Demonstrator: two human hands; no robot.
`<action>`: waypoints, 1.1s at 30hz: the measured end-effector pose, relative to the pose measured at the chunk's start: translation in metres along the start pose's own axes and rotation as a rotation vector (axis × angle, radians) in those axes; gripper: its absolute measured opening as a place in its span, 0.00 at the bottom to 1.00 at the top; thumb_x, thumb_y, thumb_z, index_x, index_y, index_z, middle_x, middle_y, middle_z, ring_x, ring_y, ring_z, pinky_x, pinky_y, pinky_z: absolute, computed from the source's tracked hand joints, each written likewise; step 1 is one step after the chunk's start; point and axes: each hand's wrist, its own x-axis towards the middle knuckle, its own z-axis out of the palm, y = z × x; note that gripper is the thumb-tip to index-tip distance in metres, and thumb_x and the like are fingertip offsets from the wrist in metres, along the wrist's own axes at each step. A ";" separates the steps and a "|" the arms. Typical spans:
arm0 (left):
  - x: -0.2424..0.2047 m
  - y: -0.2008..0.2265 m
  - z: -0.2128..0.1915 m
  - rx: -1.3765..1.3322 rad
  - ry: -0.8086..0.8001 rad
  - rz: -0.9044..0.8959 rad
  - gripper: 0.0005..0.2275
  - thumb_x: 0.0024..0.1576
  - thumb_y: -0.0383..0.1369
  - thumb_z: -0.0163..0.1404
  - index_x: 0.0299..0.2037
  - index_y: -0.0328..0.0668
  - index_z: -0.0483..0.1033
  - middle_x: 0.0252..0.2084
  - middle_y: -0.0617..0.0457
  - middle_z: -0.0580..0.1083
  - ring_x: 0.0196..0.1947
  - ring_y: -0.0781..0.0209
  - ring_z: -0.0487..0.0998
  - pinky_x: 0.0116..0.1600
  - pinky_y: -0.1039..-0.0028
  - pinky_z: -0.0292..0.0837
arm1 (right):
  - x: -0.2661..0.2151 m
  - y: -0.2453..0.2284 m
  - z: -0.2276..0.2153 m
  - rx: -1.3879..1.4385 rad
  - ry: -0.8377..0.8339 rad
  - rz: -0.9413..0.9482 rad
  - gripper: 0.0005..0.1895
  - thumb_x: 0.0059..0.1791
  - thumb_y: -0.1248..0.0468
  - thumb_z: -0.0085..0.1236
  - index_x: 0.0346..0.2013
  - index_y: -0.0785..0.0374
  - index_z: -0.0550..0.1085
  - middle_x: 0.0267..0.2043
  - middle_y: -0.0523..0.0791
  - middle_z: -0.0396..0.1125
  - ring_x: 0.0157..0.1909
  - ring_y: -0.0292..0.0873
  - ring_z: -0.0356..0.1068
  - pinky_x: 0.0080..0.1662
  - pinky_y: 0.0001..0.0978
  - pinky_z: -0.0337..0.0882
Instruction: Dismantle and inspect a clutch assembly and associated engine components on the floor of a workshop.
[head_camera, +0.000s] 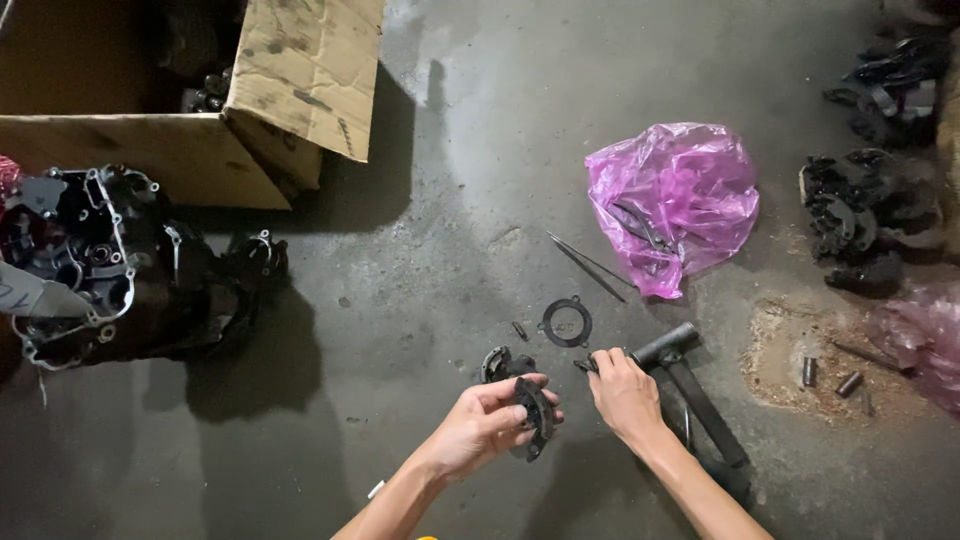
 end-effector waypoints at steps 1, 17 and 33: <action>-0.001 -0.001 -0.001 -0.001 -0.004 -0.001 0.26 0.55 0.25 0.56 0.66 0.31 0.67 0.56 0.39 0.76 0.53 0.47 0.80 0.48 0.77 0.79 | -0.002 0.000 0.000 -0.004 0.001 0.002 0.12 0.47 0.63 0.57 0.45 0.61 0.71 0.41 0.47 0.68 0.39 0.50 0.75 0.39 0.44 0.76; 0.027 -0.034 -0.012 0.913 0.239 0.388 0.21 0.49 0.22 0.54 0.56 0.32 0.74 0.41 0.49 0.80 0.37 0.62 0.79 0.41 0.76 0.76 | -0.003 -0.024 -0.042 0.839 -0.236 0.346 0.14 0.49 0.64 0.57 0.48 0.66 0.78 0.38 0.48 0.76 0.33 0.43 0.74 0.35 0.35 0.77; 0.013 -0.076 -0.051 1.430 0.050 0.482 0.28 0.51 0.28 0.59 0.63 0.38 0.65 0.61 0.46 0.67 0.57 0.47 0.72 0.58 0.65 0.70 | -0.034 -0.029 -0.004 1.305 -0.500 0.645 0.11 0.47 0.75 0.60 0.42 0.82 0.79 0.32 0.59 0.76 0.25 0.47 0.71 0.30 0.34 0.75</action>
